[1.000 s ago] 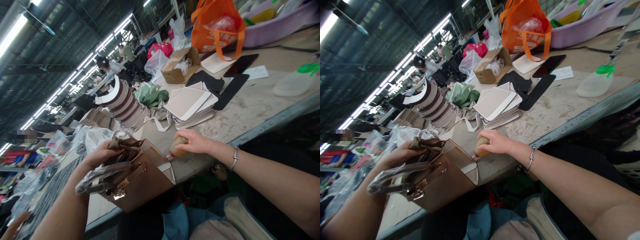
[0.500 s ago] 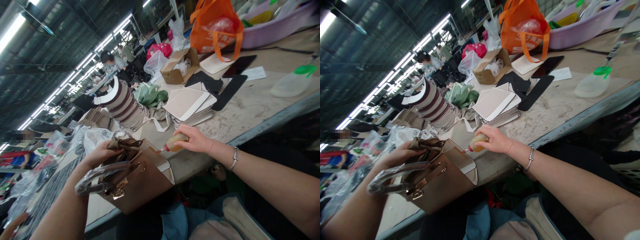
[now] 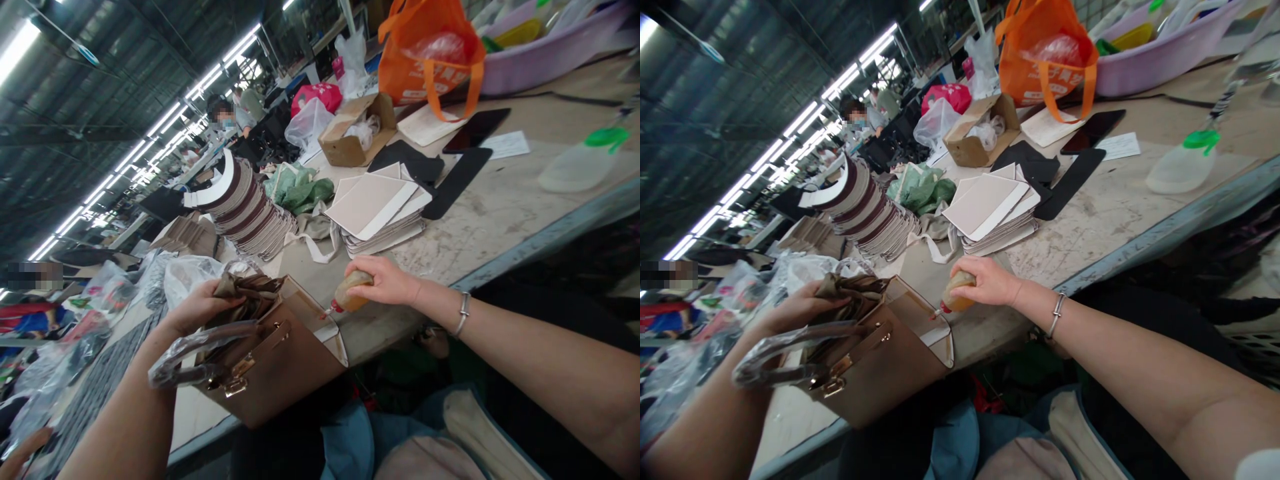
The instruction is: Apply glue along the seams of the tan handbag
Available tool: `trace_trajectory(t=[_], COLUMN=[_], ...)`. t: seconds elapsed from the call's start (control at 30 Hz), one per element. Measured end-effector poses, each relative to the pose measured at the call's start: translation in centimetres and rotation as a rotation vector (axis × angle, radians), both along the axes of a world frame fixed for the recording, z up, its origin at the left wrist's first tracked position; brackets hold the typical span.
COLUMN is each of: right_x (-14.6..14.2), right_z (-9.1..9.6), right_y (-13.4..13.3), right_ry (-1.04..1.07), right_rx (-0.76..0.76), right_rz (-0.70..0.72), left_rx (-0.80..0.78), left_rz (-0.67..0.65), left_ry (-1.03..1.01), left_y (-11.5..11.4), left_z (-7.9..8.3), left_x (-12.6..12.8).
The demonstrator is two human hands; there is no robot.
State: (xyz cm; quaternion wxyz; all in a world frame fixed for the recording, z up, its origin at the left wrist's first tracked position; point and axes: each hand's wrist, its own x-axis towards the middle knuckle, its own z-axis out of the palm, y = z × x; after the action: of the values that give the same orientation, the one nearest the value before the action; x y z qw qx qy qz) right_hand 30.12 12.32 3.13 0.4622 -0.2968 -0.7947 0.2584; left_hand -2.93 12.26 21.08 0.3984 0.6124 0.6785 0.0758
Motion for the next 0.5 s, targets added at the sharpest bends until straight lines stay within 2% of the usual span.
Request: trace_trajectory(t=[0.1,0.2,0.4,0.5], right_x=[-0.8,-1.4,-0.7,-0.4], right_z=[0.3,0.0,-1.6,-1.8], right_y=[0.2,0.5,0.5,0.2], right_ry=[0.106,0.106,0.009,-0.032], right_rx=[-0.053,-0.085,-0.161,-0.206], right_rz=[-0.074,-0.108,-0.064,-0.034], left_rx=[-0.017,-0.013,-0.019,0.001], left_rz=[-0.01,-0.007,-0.006,0.01], left_ry=[-0.012,0.0,0.016,0.013], left_y=[-0.1,-0.2,-0.1,-0.1], left_z=[0.0,0.1,0.3,0.2], left_x=[0.0,0.1,0.5,0.5])
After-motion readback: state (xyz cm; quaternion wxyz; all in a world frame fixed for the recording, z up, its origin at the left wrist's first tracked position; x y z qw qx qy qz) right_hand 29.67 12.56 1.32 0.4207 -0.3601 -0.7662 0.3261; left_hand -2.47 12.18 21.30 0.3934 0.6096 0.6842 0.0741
